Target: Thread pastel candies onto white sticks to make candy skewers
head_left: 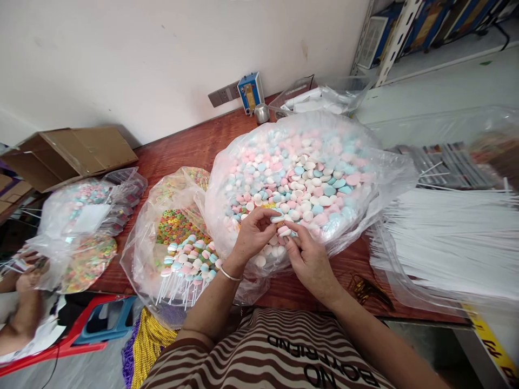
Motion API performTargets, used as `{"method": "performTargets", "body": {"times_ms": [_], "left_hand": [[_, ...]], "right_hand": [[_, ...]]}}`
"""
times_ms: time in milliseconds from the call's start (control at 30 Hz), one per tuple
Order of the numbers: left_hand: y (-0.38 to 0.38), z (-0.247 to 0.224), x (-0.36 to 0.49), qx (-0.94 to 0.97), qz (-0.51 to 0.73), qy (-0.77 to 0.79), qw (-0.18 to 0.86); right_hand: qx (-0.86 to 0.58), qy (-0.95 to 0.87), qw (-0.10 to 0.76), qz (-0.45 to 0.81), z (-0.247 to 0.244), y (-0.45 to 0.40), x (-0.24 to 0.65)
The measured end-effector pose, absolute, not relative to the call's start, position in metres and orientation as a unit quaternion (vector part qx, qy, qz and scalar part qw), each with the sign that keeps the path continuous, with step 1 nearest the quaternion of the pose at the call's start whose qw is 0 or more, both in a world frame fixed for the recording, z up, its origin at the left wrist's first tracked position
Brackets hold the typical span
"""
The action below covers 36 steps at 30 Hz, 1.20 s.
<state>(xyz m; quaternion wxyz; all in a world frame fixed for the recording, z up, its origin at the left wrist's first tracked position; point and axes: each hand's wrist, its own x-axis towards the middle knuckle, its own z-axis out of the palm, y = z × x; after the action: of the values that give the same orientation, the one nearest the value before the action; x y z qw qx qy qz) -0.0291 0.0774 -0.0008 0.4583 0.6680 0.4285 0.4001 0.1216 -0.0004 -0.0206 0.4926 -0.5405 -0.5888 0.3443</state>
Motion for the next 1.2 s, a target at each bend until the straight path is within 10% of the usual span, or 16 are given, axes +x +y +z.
{"method": "performTargets", "body": {"times_ms": [267,800,1200], "left_hand": [[0.063,0.005,-0.025,0.557,0.490,0.421,0.521],[0.104,-0.002,-0.083,0.831,0.211,0.512,0.053],[0.089,0.018,-0.079,0.887,0.133,0.421,0.138]], "right_hand": [[-0.532,-0.572,0.542,0.309,-0.023,-0.003,0.119],[-0.551,-0.583,0.534,0.267,-0.019,-0.014,0.136],[-0.549,-0.578,0.531,0.286,-0.023,-0.014,0.143]]}}
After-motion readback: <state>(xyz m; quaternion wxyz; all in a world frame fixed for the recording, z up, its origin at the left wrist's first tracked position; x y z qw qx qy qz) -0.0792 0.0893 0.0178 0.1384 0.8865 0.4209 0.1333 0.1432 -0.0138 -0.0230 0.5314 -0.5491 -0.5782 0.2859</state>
